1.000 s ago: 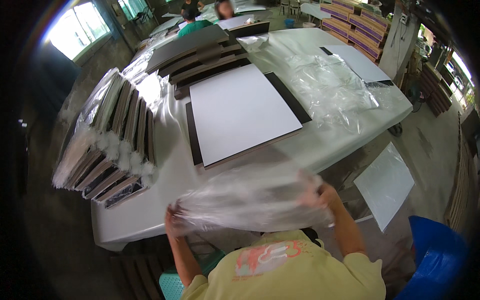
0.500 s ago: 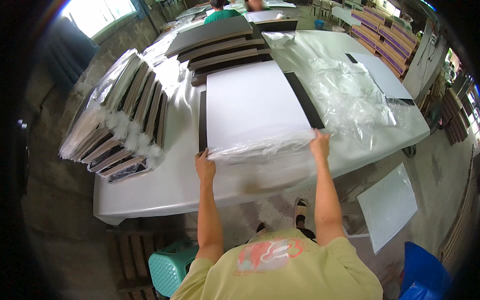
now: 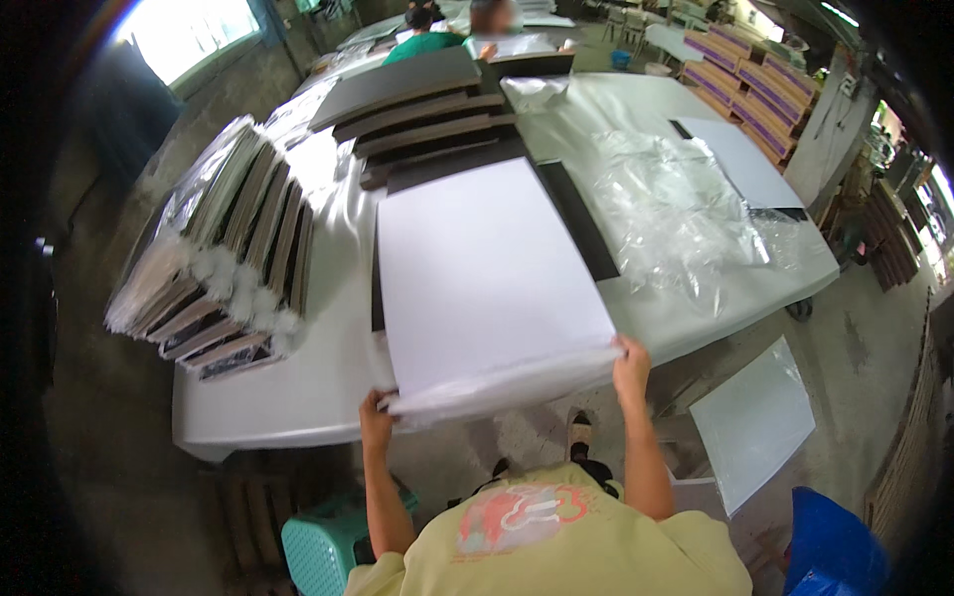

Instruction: The person picks up large dark boards and places them one by one into clear plastic bags, pulling the bags over the boards by hand and then setting the packaged items aside.

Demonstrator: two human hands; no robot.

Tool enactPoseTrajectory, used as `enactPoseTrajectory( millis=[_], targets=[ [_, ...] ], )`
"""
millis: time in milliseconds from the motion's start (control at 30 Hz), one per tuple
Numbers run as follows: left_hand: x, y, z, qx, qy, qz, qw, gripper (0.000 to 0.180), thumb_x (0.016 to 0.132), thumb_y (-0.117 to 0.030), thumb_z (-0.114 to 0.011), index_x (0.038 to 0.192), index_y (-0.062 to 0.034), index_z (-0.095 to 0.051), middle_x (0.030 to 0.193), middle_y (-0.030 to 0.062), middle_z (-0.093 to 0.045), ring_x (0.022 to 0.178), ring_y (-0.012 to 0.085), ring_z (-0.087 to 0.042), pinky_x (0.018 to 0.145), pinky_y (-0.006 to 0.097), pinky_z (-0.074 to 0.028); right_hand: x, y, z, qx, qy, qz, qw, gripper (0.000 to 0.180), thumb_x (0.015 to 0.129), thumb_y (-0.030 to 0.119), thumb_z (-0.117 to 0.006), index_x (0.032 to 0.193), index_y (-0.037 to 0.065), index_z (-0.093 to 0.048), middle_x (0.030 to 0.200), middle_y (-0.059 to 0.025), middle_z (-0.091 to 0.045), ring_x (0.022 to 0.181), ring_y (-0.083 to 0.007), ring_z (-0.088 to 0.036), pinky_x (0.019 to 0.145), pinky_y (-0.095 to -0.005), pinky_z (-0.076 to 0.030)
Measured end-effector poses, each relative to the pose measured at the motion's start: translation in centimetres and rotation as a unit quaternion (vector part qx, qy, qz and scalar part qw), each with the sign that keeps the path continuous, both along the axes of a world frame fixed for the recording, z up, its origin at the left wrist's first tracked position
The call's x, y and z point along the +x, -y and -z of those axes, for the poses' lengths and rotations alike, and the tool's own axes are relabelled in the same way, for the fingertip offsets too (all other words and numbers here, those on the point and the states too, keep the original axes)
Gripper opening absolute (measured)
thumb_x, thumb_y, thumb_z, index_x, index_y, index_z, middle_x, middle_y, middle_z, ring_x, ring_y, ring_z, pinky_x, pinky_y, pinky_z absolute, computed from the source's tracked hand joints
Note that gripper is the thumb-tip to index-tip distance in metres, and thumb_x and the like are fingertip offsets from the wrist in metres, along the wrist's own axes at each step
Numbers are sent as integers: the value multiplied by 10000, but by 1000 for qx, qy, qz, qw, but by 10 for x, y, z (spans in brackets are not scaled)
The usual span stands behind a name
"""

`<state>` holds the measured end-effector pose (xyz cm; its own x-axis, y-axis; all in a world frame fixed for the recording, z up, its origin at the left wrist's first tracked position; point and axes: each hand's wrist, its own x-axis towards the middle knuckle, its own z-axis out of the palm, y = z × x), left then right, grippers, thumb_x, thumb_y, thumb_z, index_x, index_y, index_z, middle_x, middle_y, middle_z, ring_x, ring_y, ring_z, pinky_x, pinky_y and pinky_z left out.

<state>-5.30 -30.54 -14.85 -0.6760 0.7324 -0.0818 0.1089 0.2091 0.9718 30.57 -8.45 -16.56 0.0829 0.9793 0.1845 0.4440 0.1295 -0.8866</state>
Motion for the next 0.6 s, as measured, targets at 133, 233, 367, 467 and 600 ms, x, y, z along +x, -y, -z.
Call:
enactPoseTrajectory(
  millis=[133,233,367,467,600],
  targets=[
    [7,15,27,46,98,38,993,204,656,128,-557,810,-4,-532,811,74,-591,700,108,-552,574,237,-484,-4,9,15,-121,-270,80,952,219,766,30,-585,975,-22,-622,820,-68,-616,684,-124,-519,570,-254,-398],
    [6,9,27,137,148,43,979,215,645,120,-584,817,2,-533,741,40,-565,703,108,-544,615,237,-476,4,-3,20,-156,-233,24,960,182,749,28,-606,926,1,-636,701,-20,-578,589,-81,-465,469,-219,-344],
    [-13,8,24,65,140,115,981,199,633,110,-610,777,-6,-538,736,40,-567,688,117,-536,654,247,-464,53,-26,36,-253,-362,-208,873,122,674,-24,-633,783,29,-621,652,4,-546,600,-96,-497,505,-216,-370],
    [-25,12,11,61,156,186,968,182,627,88,-632,745,-19,-543,729,34,-562,684,123,-536,682,266,-450,71,-36,21,-297,-357,-342,817,152,611,-75,-632,685,44,-571,697,10,-554,646,-114,-523,568,-225,-401],
    [-43,7,-10,169,182,252,935,270,639,-80,-708,849,-34,-544,808,33,-554,761,141,-548,735,283,-429,38,-42,-27,-181,-442,-294,828,198,569,5,-696,714,57,-572,819,-1,-565,739,-120,-539,621,-232,-424]
  ],
)
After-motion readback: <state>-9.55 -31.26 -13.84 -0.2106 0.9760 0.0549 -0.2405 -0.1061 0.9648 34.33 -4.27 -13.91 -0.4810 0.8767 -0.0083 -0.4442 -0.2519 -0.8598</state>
